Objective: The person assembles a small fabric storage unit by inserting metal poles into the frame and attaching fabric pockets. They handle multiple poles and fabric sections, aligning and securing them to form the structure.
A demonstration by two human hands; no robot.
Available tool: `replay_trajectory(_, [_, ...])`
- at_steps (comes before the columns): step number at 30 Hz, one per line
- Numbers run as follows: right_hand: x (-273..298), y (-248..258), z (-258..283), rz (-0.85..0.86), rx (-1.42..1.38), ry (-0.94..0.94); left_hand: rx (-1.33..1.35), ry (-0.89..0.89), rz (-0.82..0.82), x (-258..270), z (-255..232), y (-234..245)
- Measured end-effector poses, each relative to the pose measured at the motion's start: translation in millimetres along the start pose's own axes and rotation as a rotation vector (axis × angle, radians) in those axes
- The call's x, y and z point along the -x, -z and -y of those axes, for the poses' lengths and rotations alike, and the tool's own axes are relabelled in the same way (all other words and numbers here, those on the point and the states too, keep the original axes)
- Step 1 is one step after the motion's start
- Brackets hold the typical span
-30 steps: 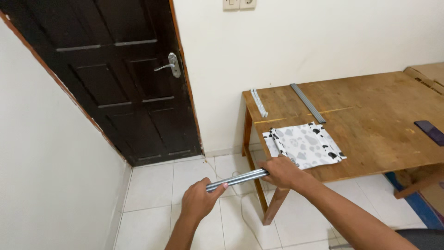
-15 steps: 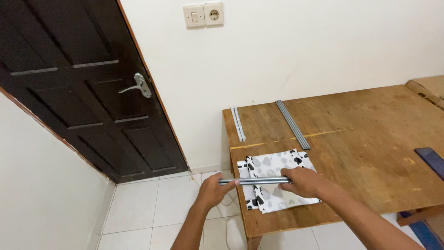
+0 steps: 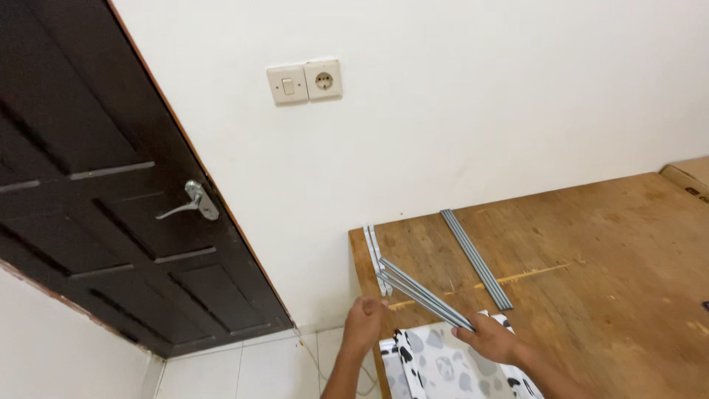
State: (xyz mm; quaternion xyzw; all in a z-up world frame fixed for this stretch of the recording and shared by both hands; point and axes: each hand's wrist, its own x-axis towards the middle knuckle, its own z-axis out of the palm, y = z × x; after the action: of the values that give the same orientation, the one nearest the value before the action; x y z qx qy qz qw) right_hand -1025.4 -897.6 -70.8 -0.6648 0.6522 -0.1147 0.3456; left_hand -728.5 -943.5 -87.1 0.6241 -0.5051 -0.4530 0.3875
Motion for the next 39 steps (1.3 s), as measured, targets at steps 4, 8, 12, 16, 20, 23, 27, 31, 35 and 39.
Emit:
replay_trajectory(4, [-56,-21,-25,-0.014,-0.237,-0.128,-0.029,0.128,0.037,-28,26,-24])
replay_trajectory(8, [-106,-45,-31,-0.063,-0.404,-0.364,-0.133,0.146,0.010,-56,52,-42])
replay_trajectory(12, [-157,-59,-36,-0.067,-0.302,-0.337,-0.262,0.135,-0.055,-88,85,-57])
replay_trajectory(16, [-196,-69,-47,-0.048,-0.198,-0.334,-0.232,0.098,-0.051,-114,101,-76])
replay_trajectory(20, [-244,-82,-61,-0.078,-0.418,-0.250,-0.306,0.078,-0.088,-147,102,-98])
replay_trajectory(23, [-268,-93,-79,-0.202,-0.406,-0.164,-0.235,0.163,-0.080,-166,107,-115])
replay_trajectory(27, [-287,-90,-81,-0.151,-0.319,-0.353,-0.246,0.179,-0.155,-185,116,-135])
replay_trajectory(31, [-289,-73,-56,-0.138,-0.255,-0.393,-0.432,0.271,-0.085,-193,124,-137])
replay_trajectory(35, [-294,-64,-29,-0.054,-0.175,-0.470,-0.543,0.288,-0.031,-198,124,-134])
replay_trajectory(39, [-299,-62,-18,-0.070,0.042,-0.393,-0.530,0.295,-0.011,-199,115,-132])
